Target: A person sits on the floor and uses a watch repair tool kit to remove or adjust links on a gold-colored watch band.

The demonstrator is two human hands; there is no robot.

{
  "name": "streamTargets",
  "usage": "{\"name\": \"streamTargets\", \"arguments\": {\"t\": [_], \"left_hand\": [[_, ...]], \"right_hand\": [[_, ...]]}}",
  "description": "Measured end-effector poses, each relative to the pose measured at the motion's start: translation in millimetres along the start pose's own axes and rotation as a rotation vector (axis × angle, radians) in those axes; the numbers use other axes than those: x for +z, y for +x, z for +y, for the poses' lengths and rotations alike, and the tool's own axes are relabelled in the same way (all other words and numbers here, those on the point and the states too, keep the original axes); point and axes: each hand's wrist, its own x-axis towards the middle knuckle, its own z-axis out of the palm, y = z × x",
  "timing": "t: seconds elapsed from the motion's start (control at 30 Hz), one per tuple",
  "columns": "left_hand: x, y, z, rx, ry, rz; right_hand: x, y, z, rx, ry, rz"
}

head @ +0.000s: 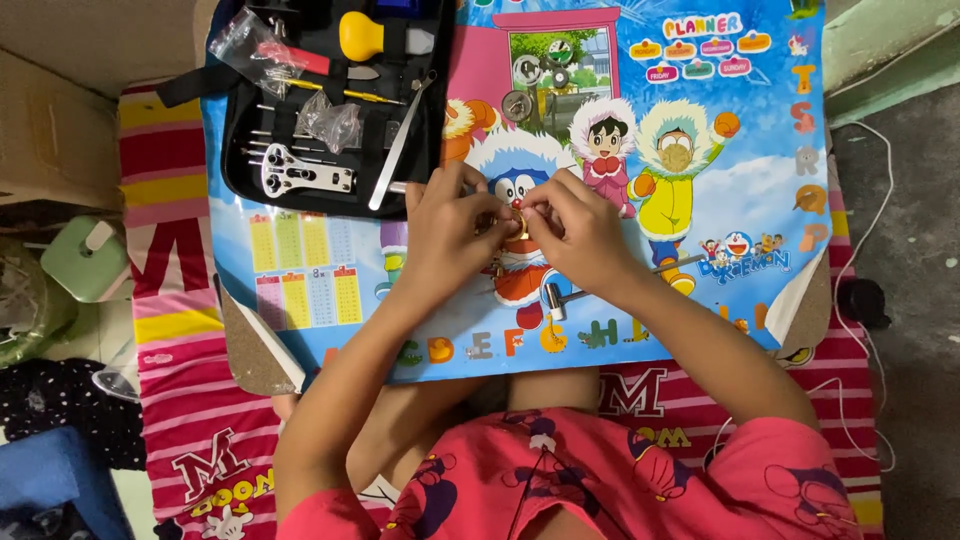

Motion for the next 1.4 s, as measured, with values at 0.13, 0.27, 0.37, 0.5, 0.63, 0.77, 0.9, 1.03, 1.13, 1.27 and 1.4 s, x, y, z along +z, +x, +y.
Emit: {"name": "streamTargets", "arguments": {"t": [0.13,0.27,0.37,0.5,0.63,0.77,0.9,1.03,1.13,1.27,1.4], "left_hand": [[0,1,-9,0.036,-0.156,0.064],[-12,7,-2,0.172,-0.203,0.134],[-12,7,-8,0.222,-0.068,0.153],[-18,10,-15,0.189,0.187,0.353],[-23,12,-26,0.218,0.564,0.473],[-23,10,-22,0.245,0.677,0.408],[-19,8,-25,0.216,0.66,0.325],[-21,6,-22,0.209,0.695,0.317],[-27,10,-20,0.179,0.595,0.306],[-37,13,-23,0.214,0.599,0.292],[-26,11,-49,0.227,0.585,0.252]], "right_hand": [[-2,1,0,0.015,0.094,0.008],[0,1,-1,-0.052,0.119,-0.005],[3,-1,5,-0.101,0.074,0.034],[-3,-3,10,-0.076,0.021,0.074],[-4,-4,8,-0.054,0.033,0.072],[1,-6,4,-0.124,-0.036,0.053],[1,-4,5,-0.113,-0.047,0.03],[-3,-3,-1,-0.108,-0.054,0.022],[-3,-1,-5,-0.119,-0.104,0.019],[-2,-3,-2,-0.124,-0.123,0.031],[-1,-4,5,-0.124,-0.152,0.041]]}}
